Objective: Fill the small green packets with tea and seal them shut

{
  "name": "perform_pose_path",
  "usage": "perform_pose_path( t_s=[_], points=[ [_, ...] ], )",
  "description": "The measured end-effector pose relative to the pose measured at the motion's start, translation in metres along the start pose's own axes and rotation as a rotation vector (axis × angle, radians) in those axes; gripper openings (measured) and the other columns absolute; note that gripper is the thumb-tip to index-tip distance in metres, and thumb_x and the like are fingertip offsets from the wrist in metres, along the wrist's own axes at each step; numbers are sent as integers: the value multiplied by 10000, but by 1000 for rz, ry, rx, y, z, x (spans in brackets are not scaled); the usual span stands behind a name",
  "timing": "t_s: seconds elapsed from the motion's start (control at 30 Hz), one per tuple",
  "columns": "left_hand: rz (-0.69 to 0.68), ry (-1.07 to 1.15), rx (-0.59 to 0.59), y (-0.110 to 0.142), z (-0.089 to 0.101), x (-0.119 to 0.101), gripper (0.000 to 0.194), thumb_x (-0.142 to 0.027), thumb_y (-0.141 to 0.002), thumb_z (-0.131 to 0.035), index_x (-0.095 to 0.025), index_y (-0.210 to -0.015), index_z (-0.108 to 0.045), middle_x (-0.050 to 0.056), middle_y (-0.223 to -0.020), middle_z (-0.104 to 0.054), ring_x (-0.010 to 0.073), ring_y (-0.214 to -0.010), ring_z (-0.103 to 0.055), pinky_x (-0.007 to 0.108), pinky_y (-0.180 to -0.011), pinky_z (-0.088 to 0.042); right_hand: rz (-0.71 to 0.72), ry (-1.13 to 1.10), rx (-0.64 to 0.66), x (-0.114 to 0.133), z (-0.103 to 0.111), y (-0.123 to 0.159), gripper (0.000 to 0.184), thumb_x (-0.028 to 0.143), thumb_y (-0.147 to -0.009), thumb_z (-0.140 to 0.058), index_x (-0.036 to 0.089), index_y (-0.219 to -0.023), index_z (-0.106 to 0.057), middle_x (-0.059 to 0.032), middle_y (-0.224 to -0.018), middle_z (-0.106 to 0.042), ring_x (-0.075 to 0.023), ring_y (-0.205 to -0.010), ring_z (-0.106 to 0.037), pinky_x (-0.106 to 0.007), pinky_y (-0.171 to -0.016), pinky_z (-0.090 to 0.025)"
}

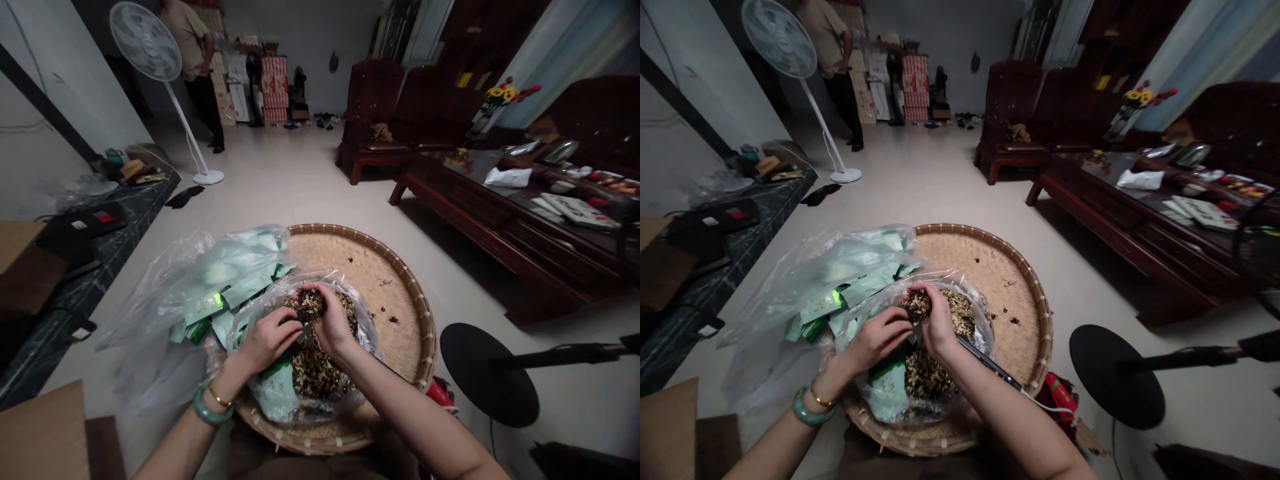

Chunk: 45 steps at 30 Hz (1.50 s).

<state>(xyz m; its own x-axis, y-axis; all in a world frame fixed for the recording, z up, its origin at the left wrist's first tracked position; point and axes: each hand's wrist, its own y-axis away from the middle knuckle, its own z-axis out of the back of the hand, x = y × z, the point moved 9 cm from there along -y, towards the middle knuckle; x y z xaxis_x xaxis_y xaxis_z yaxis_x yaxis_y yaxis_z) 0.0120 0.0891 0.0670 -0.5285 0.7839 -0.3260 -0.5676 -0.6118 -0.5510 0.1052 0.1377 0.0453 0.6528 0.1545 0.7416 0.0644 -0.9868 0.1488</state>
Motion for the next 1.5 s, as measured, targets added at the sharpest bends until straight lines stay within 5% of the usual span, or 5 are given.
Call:
perform_pose_path(
  t_s=[0.43,0.73,1.07,1.33,1.5],
  points=[
    [-106,-184,-182,5,11,-14,93,-161,-822,-638,-176,-911,-659,119,-1170,-596,243,-1063,-524,405,-844,-522,236,486,64,12,2,4,293,234,-823,-393,211,-812,-685,-23,-843,-675,-189,-860,-598,-318,-833,-446],
    [-144,-208,-152,2,11,-16,88,-157,-808,-653,-175,-894,-660,65,-933,-694,241,-974,-536,388,-797,-525,153,484,75,8,3,2,310,326,-866,-406,205,-769,-675,-10,-837,-671,-181,-867,-585,-302,-860,-425],
    [-46,-197,-163,5,15,-4,107,-162,-791,-652,-191,-895,-652,112,-1125,-583,265,-1077,-506,447,-882,-511,210,542,128,13,3,8,315,383,-900,-414,223,-827,-676,-7,-858,-663,-180,-880,-584,-301,-852,-428],
    [-6,-149,-183,5,23,-2,86,-136,-817,-616,-171,-894,-622,122,-1094,-560,256,-1028,-526,443,-851,-507,388,1011,437,21,-13,30,250,210,-907,-434,215,-1052,-638,-66,-1040,-665,-210,-1003,-590,-400,-902,-440],
    [-19,-135,-164,8,22,-1,97,-154,-818,-628,-191,-908,-629,105,-1108,-555,243,-1018,-528,447,-845,-518,546,1284,681,19,-20,43,457,21,-803,-481,231,-1203,-556,-78,-1163,-627,-224,-1094,-521,-449,-952,-426]
  ],
)
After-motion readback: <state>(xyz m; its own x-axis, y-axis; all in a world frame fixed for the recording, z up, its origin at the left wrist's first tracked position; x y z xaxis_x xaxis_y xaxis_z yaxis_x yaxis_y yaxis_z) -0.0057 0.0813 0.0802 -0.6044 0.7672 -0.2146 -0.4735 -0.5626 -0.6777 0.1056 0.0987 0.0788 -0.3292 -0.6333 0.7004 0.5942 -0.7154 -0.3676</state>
